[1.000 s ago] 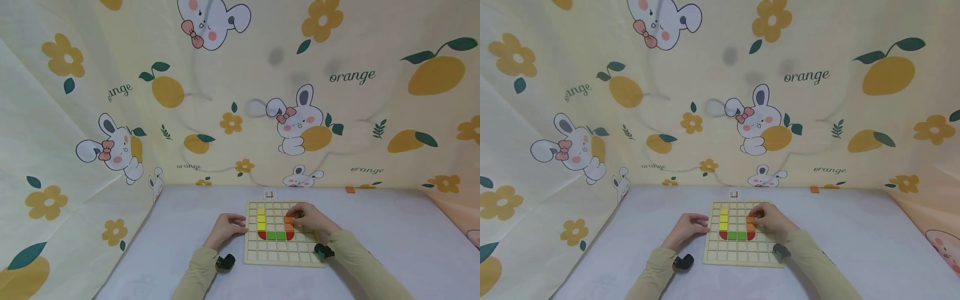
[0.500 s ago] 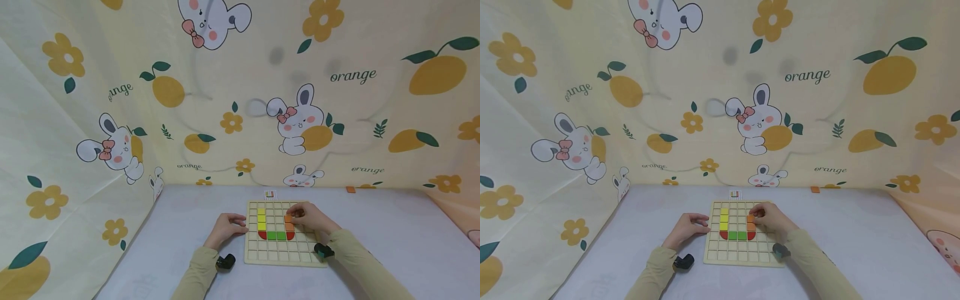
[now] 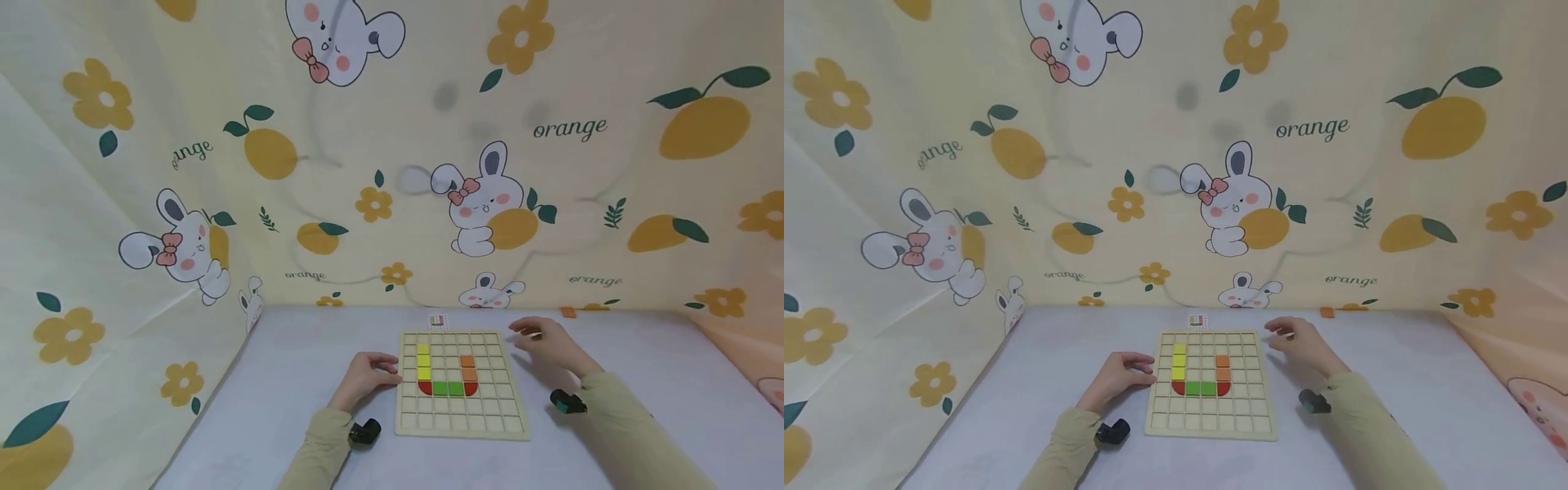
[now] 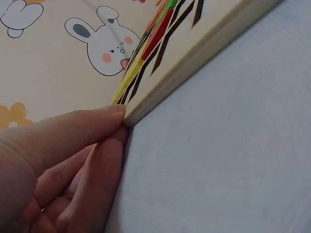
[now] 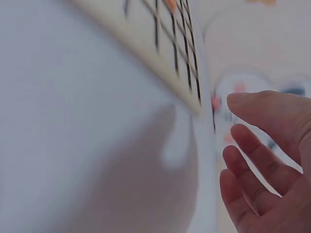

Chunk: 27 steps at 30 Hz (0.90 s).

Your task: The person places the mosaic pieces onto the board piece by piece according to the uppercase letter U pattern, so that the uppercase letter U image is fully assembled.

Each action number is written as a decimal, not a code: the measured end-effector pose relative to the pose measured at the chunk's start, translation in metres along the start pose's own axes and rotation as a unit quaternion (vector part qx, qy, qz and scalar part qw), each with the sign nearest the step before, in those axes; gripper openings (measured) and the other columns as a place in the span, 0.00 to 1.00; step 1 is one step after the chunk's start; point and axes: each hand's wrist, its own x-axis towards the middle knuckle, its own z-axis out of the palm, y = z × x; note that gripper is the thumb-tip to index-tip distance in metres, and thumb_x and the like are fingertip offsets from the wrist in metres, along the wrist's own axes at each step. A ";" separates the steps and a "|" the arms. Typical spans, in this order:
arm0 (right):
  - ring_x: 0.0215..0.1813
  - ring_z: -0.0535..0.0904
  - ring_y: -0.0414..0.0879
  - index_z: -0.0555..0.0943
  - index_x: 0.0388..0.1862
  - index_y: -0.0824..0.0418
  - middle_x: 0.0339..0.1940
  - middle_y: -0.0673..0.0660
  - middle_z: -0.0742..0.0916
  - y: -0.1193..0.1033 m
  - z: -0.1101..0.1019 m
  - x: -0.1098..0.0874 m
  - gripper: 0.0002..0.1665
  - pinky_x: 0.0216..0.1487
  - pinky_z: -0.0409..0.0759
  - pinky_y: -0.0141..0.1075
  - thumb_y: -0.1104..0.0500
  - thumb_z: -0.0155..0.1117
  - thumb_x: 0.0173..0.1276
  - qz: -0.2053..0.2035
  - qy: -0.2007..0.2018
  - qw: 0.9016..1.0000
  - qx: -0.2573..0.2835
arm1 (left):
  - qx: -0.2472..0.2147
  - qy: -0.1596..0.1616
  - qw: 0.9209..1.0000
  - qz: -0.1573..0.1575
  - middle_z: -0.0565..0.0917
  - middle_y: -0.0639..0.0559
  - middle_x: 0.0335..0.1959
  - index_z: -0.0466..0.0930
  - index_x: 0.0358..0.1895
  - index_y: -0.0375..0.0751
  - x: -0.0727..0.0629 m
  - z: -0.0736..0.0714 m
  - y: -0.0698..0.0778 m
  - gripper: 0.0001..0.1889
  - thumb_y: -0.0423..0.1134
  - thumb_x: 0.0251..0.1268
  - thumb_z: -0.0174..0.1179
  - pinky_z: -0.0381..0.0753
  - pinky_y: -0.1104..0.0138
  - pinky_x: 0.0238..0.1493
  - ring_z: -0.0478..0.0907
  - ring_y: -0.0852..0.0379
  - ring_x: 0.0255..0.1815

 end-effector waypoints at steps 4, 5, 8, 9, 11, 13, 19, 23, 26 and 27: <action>0.57 0.72 0.62 0.76 0.58 0.65 0.58 0.66 0.78 0.020 -0.028 -0.001 0.23 0.53 0.75 0.54 0.59 0.64 0.66 0.016 0.021 1.000 -0.017 | -0.001 0.002 1.000 -0.002 0.83 0.52 0.31 0.84 0.45 0.40 0.001 0.000 0.001 0.20 0.34 0.45 0.75 0.82 0.66 0.35 0.78 0.56 0.34; 0.58 0.72 0.63 0.75 0.60 0.65 0.59 0.67 0.77 0.026 -0.034 -0.002 0.24 0.54 0.74 0.55 0.58 0.64 0.67 0.021 0.023 0.999 -0.018 | -0.001 0.002 1.000 -0.003 0.83 0.52 0.31 0.84 0.45 0.40 0.001 0.000 0.001 0.20 0.34 0.45 0.75 0.82 0.66 0.35 0.78 0.56 0.34; 0.61 0.68 0.66 0.71 0.63 0.66 0.62 0.69 0.74 0.043 -0.048 -0.003 0.29 0.55 0.72 0.59 0.54 0.63 0.68 0.048 0.027 0.998 -0.006 | -0.006 0.001 1.000 -0.007 0.83 0.52 0.31 0.84 0.45 0.40 0.001 0.000 -0.001 0.19 0.33 0.45 0.75 0.82 0.66 0.35 0.79 0.56 0.33; 0.62 0.67 0.67 0.70 0.65 0.66 0.63 0.70 0.73 0.049 -0.052 -0.004 0.30 0.56 0.71 0.60 0.53 0.62 0.69 0.052 0.029 0.998 -0.001 | -0.010 0.001 1.000 -0.011 0.83 0.52 0.31 0.84 0.45 0.41 0.001 0.000 -0.001 0.19 0.33 0.45 0.75 0.83 0.66 0.35 0.79 0.56 0.33; 0.62 0.65 0.68 0.67 0.66 0.67 0.64 0.72 0.71 0.060 -0.058 -0.006 0.32 0.58 0.68 0.61 0.52 0.61 0.69 0.062 0.035 0.997 0.007 | -0.013 0.001 1.000 -0.011 0.83 0.51 0.31 0.84 0.44 0.40 0.001 0.000 -0.002 0.19 0.33 0.45 0.75 0.83 0.66 0.35 0.79 0.56 0.33; 0.63 0.64 0.70 0.66 0.67 0.69 0.64 0.73 0.70 0.071 -0.062 -0.008 0.34 0.58 0.67 0.62 0.52 0.61 0.70 0.068 0.046 0.997 0.011 | -0.014 0.001 1.000 -0.007 0.83 0.51 0.30 0.84 0.44 0.40 0.001 0.000 -0.002 0.19 0.32 0.44 0.75 0.83 0.66 0.35 0.79 0.56 0.33; 0.61 0.64 0.72 0.64 0.66 0.73 0.64 0.76 0.68 0.087 -0.068 -0.014 0.35 0.56 0.68 0.63 0.55 0.62 0.68 0.089 0.070 0.993 0.019 | -0.002 0.003 1.000 0.010 0.83 0.53 0.29 0.84 0.43 0.39 0.003 0.002 -0.005 0.18 0.33 0.45 0.75 0.82 0.67 0.35 0.78 0.57 0.35; 0.63 0.61 0.72 0.62 0.68 0.72 0.66 0.75 0.66 0.090 -0.069 -0.013 0.36 0.59 0.64 0.64 0.57 0.62 0.67 0.102 0.070 0.991 0.042 | -0.004 0.003 1.000 0.012 0.83 0.52 0.29 0.84 0.43 0.39 0.003 0.002 -0.005 0.18 0.33 0.45 0.75 0.82 0.67 0.35 0.78 0.56 0.35; 0.66 0.57 0.72 0.58 0.71 0.71 0.68 0.74 0.63 0.092 -0.068 -0.010 0.39 0.61 0.60 0.66 0.59 0.62 0.66 0.117 0.059 0.989 0.063 | -0.002 0.005 1.000 0.014 0.83 0.52 0.29 0.84 0.43 0.39 0.003 0.001 -0.005 0.19 0.33 0.44 0.75 0.81 0.67 0.34 0.77 0.56 0.34; 0.66 0.56 0.72 0.57 0.72 0.70 0.69 0.74 0.62 0.093 -0.068 -0.008 0.40 0.61 0.59 0.66 0.59 0.62 0.66 0.121 0.055 0.989 0.068 | -0.003 0.005 1.000 0.014 0.83 0.52 0.29 0.84 0.43 0.39 0.003 0.001 -0.004 0.19 0.33 0.44 0.75 0.81 0.67 0.34 0.78 0.56 0.34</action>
